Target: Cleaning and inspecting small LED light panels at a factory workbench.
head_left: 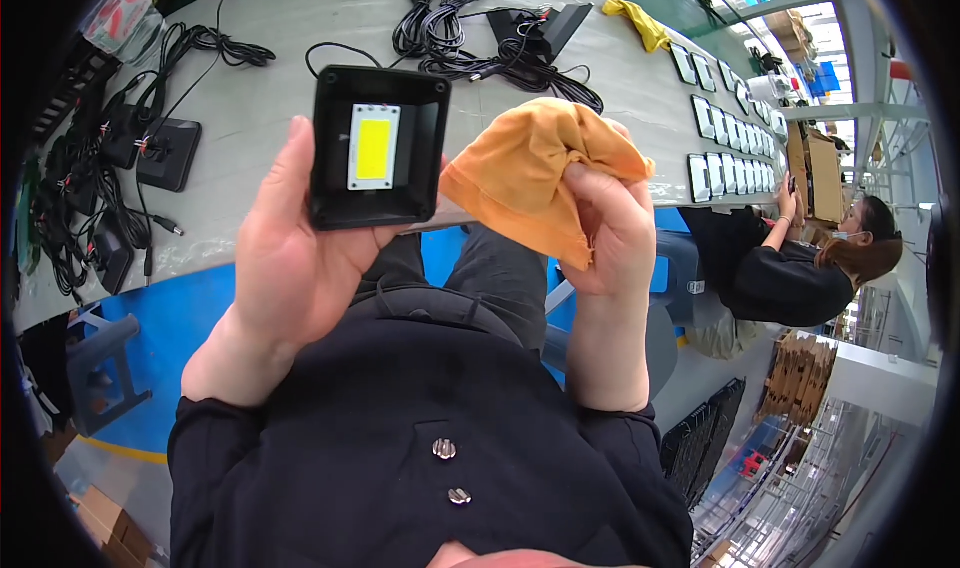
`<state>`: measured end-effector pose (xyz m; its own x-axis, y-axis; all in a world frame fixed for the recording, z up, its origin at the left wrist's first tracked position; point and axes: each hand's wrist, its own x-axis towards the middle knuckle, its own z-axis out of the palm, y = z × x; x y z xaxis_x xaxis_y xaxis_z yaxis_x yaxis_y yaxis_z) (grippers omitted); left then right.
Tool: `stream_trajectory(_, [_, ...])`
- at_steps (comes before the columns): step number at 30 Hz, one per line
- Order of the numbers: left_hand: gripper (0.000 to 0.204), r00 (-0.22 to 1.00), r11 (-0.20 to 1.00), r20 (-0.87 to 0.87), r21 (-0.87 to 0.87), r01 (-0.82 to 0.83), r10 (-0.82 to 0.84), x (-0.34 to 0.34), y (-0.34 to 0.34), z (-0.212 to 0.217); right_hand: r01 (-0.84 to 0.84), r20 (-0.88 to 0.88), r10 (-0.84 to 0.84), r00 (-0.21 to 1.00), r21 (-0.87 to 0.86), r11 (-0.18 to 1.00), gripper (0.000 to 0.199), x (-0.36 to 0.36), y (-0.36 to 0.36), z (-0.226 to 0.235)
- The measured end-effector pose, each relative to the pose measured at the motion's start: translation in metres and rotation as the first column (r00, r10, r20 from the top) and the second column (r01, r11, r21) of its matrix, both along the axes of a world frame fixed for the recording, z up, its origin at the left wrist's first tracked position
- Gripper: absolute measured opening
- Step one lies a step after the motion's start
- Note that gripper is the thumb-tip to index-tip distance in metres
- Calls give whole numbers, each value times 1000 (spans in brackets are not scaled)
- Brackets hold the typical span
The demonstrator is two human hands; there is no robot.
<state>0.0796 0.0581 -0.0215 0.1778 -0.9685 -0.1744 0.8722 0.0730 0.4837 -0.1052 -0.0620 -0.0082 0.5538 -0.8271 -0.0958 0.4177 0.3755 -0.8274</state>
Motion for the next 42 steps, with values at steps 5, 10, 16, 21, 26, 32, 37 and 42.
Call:
stream_trajectory(5, [55,985,980,-80,-137,141,-153,-16,-5,-7,121,-68,-255,965,-747,654,33,21,30,10])
stream_trajectory(10, [45,970,996,240,-76,56,-36,-34,-3,3,-151,-184,-526,830,-983,105,38,35,29,1])
stream_trajectory(16, [47,992,990,123,-138,28,-11,-28,-5,-4,-182,-220,-441,870,-975,126,39,34,35,5])
stream_trajectory(21, [54,973,978,221,-175,112,-72,-25,-5,6,-127,-183,-410,894,-979,161,38,30,38,3])
stream_trajectory(26, [60,979,974,203,-217,70,-26,-28,-3,-1,86,-48,-484,874,-964,252,26,22,34,15])
stream_trajectory(32, [49,997,988,60,-145,57,-48,-26,-1,11,-242,-210,-490,846,-970,-2,24,31,48,12])
stream_trajectory(37, [51,982,990,179,-116,78,-57,-23,1,8,-346,-374,-300,878,-927,142,24,18,47,28])
stream_trajectory(42, [65,999,998,39,-68,10,-7,-30,4,10,-246,-146,-538,830,-962,-119,29,29,43,23])
